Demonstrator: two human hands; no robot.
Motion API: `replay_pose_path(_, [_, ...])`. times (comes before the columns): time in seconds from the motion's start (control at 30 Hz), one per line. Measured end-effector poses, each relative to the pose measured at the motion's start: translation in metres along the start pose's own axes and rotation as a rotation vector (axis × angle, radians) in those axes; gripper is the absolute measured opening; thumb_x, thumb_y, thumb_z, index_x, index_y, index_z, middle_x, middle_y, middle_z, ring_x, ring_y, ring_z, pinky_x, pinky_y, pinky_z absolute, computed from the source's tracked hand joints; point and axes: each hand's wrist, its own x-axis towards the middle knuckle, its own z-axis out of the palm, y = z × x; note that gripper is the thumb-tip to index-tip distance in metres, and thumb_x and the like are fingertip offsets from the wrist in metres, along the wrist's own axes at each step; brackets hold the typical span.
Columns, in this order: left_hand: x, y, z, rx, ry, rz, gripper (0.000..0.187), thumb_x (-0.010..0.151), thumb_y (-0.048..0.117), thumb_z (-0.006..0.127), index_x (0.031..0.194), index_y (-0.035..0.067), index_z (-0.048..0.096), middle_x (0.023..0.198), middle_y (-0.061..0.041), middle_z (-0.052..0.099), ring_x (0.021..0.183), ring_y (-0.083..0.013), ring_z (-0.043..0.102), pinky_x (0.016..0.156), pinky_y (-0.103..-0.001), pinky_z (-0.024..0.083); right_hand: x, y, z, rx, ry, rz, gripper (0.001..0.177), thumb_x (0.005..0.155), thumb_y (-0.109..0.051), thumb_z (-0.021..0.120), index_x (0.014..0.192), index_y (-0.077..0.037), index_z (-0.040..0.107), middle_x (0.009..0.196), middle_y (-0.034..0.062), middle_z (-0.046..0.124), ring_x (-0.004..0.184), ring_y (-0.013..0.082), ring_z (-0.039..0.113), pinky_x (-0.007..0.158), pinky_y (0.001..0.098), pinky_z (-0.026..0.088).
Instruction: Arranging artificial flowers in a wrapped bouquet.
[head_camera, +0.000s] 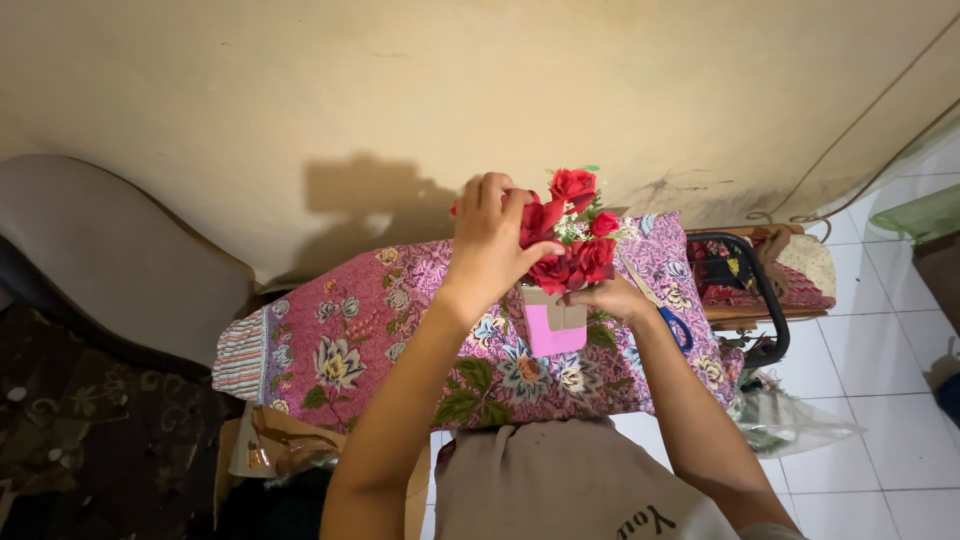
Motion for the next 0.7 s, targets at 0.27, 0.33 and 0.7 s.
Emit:
replay_pose_path(0.27, [-0.013, -0.001, 0.016, 0.014, 0.003, 0.243, 0.024, 0.073, 0.017, 0.089, 0.082, 0.009, 0.068, 0.113, -0.004, 0.058, 0.117, -0.0290, 0.053, 0.093, -0.041, 0.045, 0.002, 0.008, -0.002, -0.081, -0.007, -0.036, 0.060, 0.057, -0.005, 0.096, 0.113, -0.002, 0.075, 0.108, 0.0147, 0.073, 0.104, 0.0266, 0.061, 0.076, 0.0341, 0.051])
replay_pose_path(0.33, [-0.017, -0.007, 0.023, -0.041, 0.021, 0.266, 0.027, 0.074, 0.020, 0.088, 0.082, 0.008, 0.066, 0.116, -0.005, 0.057, 0.118, -0.0307, 0.054, 0.093, -0.042, 0.045, -0.005, -0.011, 0.004, -0.069, -0.002, -0.048, 0.060, 0.057, -0.005, 0.096, 0.112, -0.001, 0.075, 0.107, 0.0149, 0.072, 0.103, 0.0266, 0.061, 0.077, 0.0341, 0.052])
replay_pose_path(0.7, [0.010, 0.001, -0.054, -0.301, -0.311, -0.173, 0.118, 0.064, 0.013, 0.098, 0.158, 0.003, 0.027, 0.138, -0.028, 0.054, 0.133, -0.0436, 0.051, 0.120, -0.054, 0.033, 0.002, 0.003, 0.000, -0.025, -0.005, -0.050, 0.060, 0.056, -0.003, 0.096, 0.111, -0.001, 0.074, 0.108, 0.0157, 0.072, 0.104, 0.0285, 0.059, 0.076, 0.0325, 0.048])
